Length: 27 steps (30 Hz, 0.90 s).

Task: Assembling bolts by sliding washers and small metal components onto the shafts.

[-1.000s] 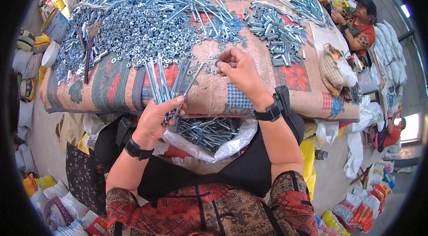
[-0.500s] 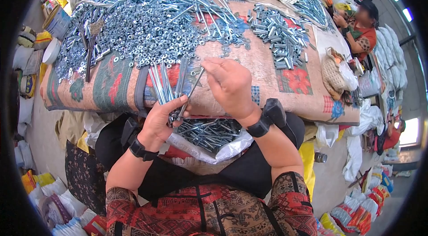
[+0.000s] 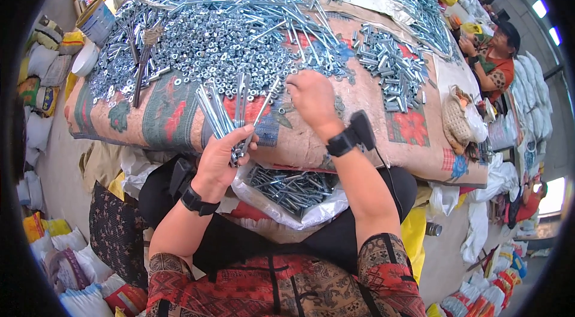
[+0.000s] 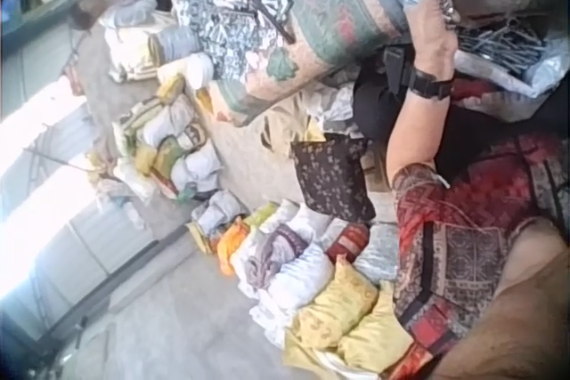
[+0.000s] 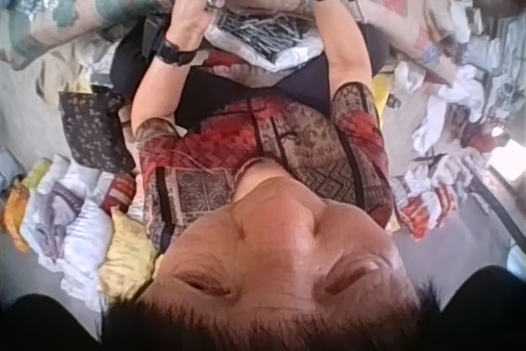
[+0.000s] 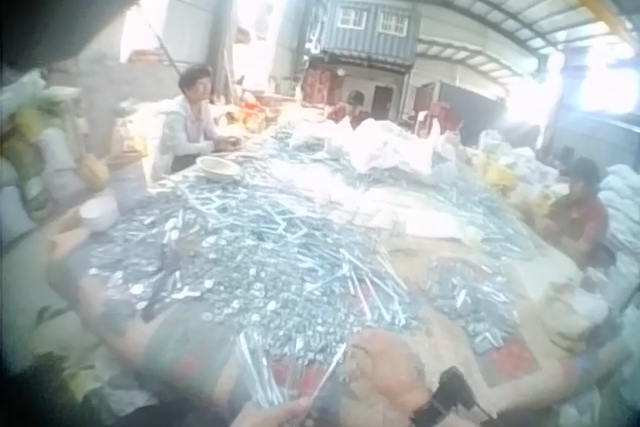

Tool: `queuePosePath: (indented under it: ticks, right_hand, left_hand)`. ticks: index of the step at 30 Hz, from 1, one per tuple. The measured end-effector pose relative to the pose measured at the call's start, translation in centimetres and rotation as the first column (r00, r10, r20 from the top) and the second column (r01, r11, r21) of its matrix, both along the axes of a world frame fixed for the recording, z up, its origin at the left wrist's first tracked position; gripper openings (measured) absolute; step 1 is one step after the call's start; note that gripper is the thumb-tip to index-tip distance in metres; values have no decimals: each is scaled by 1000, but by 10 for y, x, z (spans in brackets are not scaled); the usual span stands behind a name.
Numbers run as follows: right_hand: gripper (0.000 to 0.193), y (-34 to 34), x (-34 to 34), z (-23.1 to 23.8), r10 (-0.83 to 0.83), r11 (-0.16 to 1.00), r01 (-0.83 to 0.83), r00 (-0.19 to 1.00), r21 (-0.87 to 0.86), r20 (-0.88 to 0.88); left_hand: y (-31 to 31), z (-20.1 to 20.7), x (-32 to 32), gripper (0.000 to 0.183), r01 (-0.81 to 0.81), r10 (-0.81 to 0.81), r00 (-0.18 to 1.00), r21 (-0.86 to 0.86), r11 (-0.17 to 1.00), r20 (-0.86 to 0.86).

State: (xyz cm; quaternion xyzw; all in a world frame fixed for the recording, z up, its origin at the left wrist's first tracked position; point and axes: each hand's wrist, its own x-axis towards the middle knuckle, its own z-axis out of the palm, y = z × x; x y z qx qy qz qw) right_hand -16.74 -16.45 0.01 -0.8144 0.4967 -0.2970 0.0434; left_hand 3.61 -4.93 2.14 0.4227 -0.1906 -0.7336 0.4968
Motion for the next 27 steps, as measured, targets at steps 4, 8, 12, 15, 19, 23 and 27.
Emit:
queuePosePath:
  ticks: [4, 8, 12, 15, 19, 23, 27]
  right_hand:
    - [23, 10, -21, 26, -97, 881, -248, 738, 403, 668]
    - [20, 29, -28, 45, -192, 768, -420, 570, 484, 799]
    - [16, 46, -38, 53, -197, 750, -431, 578, 501, 792]
    - [18, 53, -42, 60, -171, 793, -380, 610, 475, 773]
    - [25, 57, -41, 52, -250, 650, -495, 577, 577, 777]
    - [17, 81, -15, 42, -338, 517, -542, 581, 662, 740]
    - [15, 74, -25, 54, -285, 613, -489, 596, 621, 751]
  left_hand:
    - [3, 2, 1, 19, 72, -72, 997, 5, 997, 24]
    - [8, -2, -8, 16, 128, -128, 991, -7, 992, 29]
    - [10, -7, -15, 16, 163, -163, 986, -14, 987, -16]
    - [11, -3, -19, 16, 171, -172, 985, -29, 985, -19]
    - [9, 2, -24, 16, 185, -186, 983, -118, 976, 4]
    - [7, 3, -29, 17, 174, -176, 984, -138, 975, -3]
    - [3, -13, -34, 22, 74, -44, 985, -178, 981, 165]
